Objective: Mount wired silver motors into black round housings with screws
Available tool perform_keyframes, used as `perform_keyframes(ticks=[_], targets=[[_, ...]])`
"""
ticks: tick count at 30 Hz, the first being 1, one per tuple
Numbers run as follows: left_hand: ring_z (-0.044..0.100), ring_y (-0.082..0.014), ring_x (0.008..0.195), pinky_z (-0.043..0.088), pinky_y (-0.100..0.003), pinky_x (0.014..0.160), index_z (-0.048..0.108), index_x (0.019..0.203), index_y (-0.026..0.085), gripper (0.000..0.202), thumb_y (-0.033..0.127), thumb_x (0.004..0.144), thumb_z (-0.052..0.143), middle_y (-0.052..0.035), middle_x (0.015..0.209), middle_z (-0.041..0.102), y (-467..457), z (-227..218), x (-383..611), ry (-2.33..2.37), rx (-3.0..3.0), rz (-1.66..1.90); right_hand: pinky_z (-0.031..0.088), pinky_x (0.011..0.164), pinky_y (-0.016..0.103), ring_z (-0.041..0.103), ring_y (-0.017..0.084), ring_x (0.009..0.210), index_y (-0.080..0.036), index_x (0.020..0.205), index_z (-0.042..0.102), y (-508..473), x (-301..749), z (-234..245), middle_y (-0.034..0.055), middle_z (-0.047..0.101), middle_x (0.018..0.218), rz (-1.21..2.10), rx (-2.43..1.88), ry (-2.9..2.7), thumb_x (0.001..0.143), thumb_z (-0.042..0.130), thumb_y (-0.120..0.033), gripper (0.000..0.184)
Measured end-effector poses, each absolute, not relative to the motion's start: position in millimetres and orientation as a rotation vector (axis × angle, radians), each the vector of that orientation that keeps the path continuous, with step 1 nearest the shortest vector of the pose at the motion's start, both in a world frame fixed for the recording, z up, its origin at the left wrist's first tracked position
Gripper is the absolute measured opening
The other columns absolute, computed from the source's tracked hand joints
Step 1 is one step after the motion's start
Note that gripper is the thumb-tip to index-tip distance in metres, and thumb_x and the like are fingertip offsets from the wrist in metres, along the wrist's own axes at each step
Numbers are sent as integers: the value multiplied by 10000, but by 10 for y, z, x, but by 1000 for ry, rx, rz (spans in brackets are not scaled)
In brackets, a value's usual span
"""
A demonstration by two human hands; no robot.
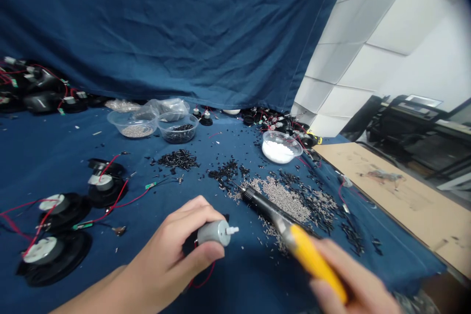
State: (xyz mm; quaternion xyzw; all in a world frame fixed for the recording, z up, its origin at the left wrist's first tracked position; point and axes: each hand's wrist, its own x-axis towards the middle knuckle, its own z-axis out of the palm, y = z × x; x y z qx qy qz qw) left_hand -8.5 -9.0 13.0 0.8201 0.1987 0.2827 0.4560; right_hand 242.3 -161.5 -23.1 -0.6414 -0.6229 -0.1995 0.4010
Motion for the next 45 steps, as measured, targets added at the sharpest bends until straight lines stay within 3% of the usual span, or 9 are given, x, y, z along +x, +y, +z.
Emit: perform_keyframes(ticks=[7, 13, 16, 19, 21, 25, 33, 38, 45], targets=[[543, -162, 808, 391, -261, 766, 615, 1090, 222, 301, 447, 935, 488, -12, 860, 600, -97, 231, -27, 664, 1780, 636, 488, 523, 300, 661, 252, 658, -216, 986, 711, -1319, 3421, -3, 55, 702, 834, -233, -2195, -1598, 890, 487, -690, 533], [547, -148, 767, 420, -258, 743, 567, 1075, 186, 281, 418, 978, 442, -10, 784, 600, -2, 202, -10, 540, 1572, 613, 488, 639, 337, 653, 270, 779, -165, 1064, 701, -1095, 3764, -164, 108, 682, 957, 19, -2280, -1790, 911, 486, -594, 504], [562, -143, 729, 410, -259, 731, 548, 1031, 177, 266, 409, 987, 426, -10, 745, 642, 45, 181, -12, 523, 1423, 657, 489, 720, 358, 635, 279, 873, -175, 1045, 695, -1102, 3464, -7, 114, 653, 1048, -102, -2124, -1765, 916, 493, -582, 472], [611, -162, 771, 411, -277, 765, 540, 998, 169, 280, 410, 996, 396, -42, 772, 703, 58, 190, -3, 547, 1257, 671, 489, 759, 309, 624, 206, 841, -202, 1146, 633, -1113, 2825, 183, 59, 647, 975, -243, -1728, -1669, 957, 553, -369, 264], [643, -181, 864, 420, -290, 809, 536, 1007, 170, 284, 425, 991, 411, -72, 869, 732, 48, 194, 9, 552, 1167, 638, 489, 707, 268, 612, 161, 765, -182, 1261, 567, -1071, 2365, 229, 49, 639, 926, -208, -1361, -1907, 964, 536, -184, 298], [661, -218, 977, 443, -340, 908, 501, 1028, 189, 292, 471, 958, 475, -76, 975, 729, -19, 180, 28, 577, 1148, 596, 478, 666, 252, 622, 152, 764, -141, 1297, 525, -895, 1760, 133, 49, 649, 894, -152, -1084, -2079, 948, 492, -73, 358], [580, -237, 1180, 444, -333, 1014, 579, 1096, 218, 340, 498, 972, 432, -51, 1227, 655, -208, 191, -35, 648, 1477, 701, 431, 551, 276, 582, 152, 605, -117, 1018, 596, -697, 1445, 145, 29, 619, 727, -322, -913, -1917, 938, 493, -67, 140], [439, -263, 1347, 270, -400, 1192, 550, 1341, 220, 535, 554, 973, 352, -56, 1411, 534, -205, 165, -70, 582, 1499, 693, 486, 576, 263, 574, 148, 608, -95, 1087, 580, -706, 1433, 154, 28, 609, 714, -277, -916, -1839, 953, 555, -129, 141], [308, -247, 1429, 136, -426, 1234, 499, 1393, 274, 520, 542, 983, 326, 9, 1495, 430, -197, 229, -62, 586, 1518, 650, 492, 604, 256, 607, 155, 674, -109, 1181, 593, -760, 1573, 92, 50, 634, 811, -297, -991, -1891, 968, 554, -151, 221]])
